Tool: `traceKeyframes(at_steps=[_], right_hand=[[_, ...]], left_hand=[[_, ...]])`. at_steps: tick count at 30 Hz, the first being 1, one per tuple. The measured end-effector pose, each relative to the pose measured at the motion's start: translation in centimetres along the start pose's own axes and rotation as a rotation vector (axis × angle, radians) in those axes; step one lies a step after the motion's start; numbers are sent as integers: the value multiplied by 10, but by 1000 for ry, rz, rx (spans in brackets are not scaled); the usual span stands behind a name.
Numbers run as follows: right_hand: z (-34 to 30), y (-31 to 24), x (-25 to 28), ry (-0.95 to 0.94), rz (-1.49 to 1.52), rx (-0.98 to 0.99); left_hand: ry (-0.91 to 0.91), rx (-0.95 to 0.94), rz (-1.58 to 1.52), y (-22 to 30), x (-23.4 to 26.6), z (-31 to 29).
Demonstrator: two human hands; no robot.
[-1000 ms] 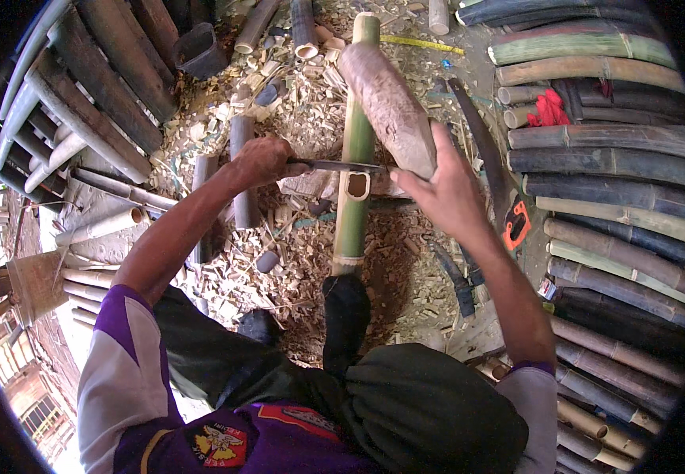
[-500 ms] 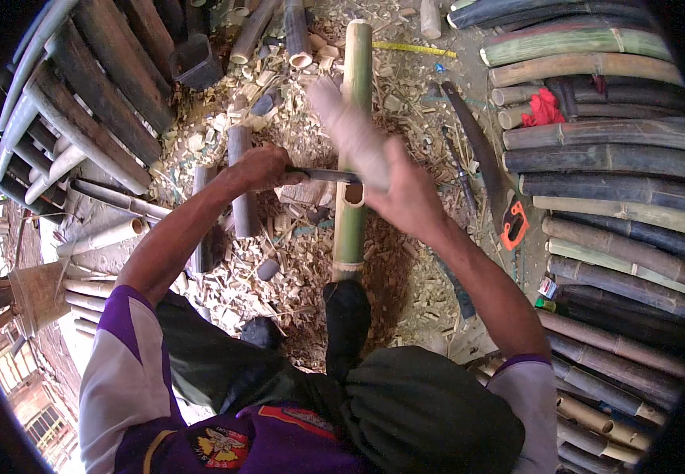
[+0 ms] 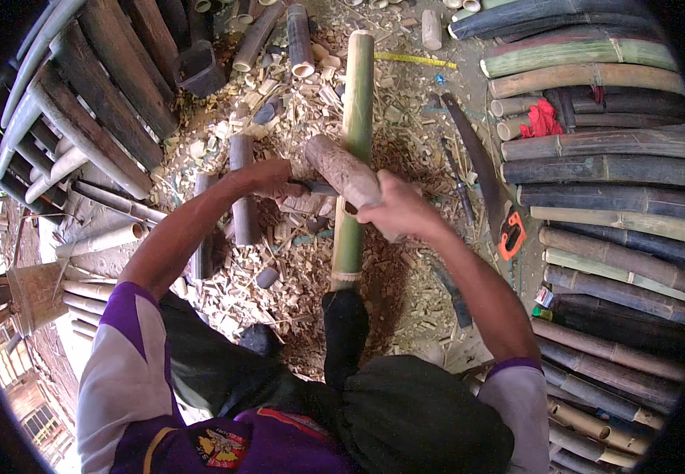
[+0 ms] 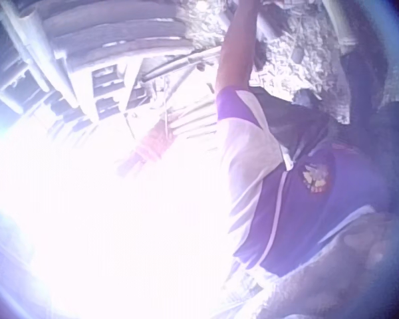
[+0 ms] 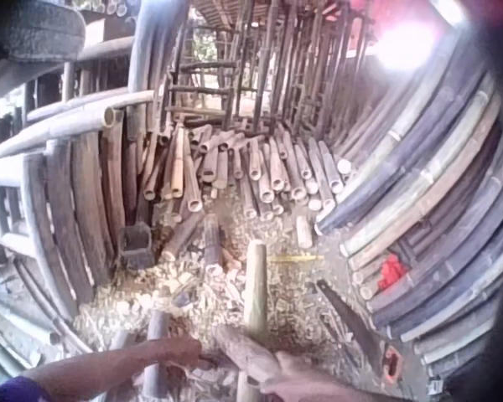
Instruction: The person carves a bamboo pole using a knife and a wooden mallet, shaping the end and hollowing the interior. They repeatedly strike the knife with the mallet, rotate the pole, and inspect the carved sections.
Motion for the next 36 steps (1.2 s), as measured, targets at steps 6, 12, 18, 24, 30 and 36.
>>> traceKeyframes(at_steps=[6, 12, 18, 24, 30, 36], right_hand=[[-48, -12, 43, 169, 864, 15], [-69, 29, 35, 272, 761, -16], [-69, 46, 16, 245, 350, 77], [-74, -5, 10, 183, -412, 620], [-25, 4, 6, 102, -967, 850], [-25, -11, -3, 214, -921, 944]], left_hand=[[333, -20, 368, 33, -14, -57], [486, -55, 232, 45, -26, -107], [285, 67, 232, 35, -28, -114], [203, 149, 300, 33, -26, -115], [184, 180, 275, 34, -23, -112], [170, 176, 301, 35, -23, -112]])
Point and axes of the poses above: each hand's wrist, its own z-axis towards the middle knuckle, its own x-axis out of the back of the hand, y = z × x, the point moved 5 cm from there along z, towards the middle knuckle, and after that the axes turned 2 degrees about x, right-handed, at the moved point
